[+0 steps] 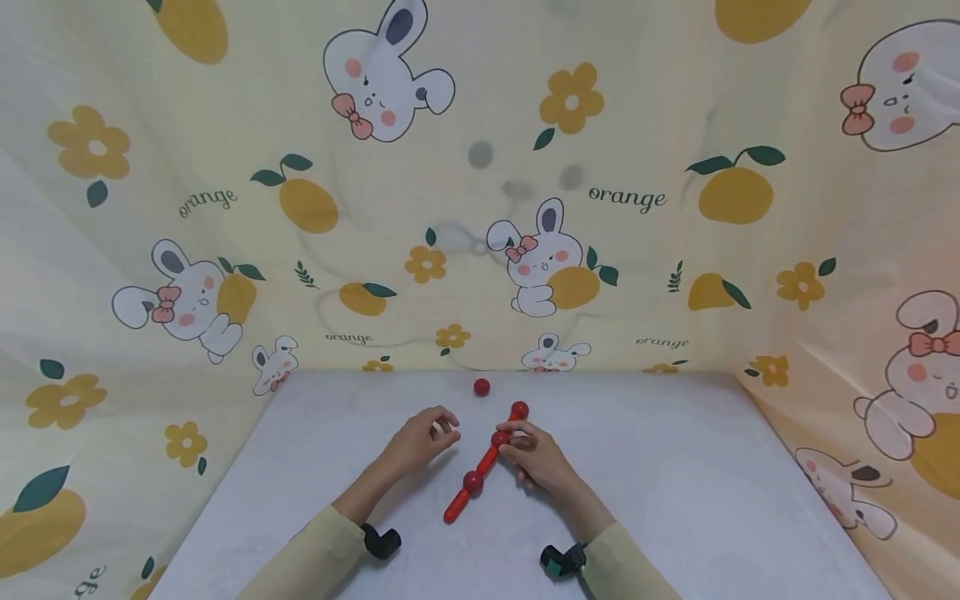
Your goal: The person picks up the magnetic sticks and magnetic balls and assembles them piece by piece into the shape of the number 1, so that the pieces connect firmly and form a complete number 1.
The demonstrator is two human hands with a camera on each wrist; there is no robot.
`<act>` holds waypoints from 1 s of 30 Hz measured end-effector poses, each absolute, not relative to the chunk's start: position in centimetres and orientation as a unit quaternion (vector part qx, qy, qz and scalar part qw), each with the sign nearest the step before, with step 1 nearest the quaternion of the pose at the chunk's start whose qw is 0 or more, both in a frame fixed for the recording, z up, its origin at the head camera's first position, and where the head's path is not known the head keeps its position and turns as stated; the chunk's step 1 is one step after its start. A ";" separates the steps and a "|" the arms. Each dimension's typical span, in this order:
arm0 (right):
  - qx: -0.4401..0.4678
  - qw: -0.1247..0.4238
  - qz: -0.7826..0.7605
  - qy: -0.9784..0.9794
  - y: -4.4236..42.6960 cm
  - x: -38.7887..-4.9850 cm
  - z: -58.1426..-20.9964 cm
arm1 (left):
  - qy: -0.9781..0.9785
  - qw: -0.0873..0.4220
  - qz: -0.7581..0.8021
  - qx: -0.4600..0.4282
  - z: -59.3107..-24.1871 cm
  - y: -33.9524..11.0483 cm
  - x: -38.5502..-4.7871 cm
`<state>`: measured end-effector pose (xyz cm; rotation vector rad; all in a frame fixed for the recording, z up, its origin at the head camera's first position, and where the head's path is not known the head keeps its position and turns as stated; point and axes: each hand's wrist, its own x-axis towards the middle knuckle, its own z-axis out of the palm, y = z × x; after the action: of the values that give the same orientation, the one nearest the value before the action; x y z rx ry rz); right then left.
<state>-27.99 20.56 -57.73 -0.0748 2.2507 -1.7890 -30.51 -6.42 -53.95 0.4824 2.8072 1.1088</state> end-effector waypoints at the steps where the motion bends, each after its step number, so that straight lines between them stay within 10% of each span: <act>1: -0.024 0.132 -0.616 0.776 20.6 -28.0 -57.8 | 0.920 0.037 0.358 0.158 -54.0 -6.3 -30.7; 30: -0.029 0.135 -0.624 0.769 20.8 -27.9 -57.9 | 0.936 0.034 0.303 0.177 -54.0 -4.7 -36.6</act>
<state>-27.86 20.75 -57.90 -0.0835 2.2284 -1.8087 -36.58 -4.67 -54.05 0.5435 2.8774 0.9317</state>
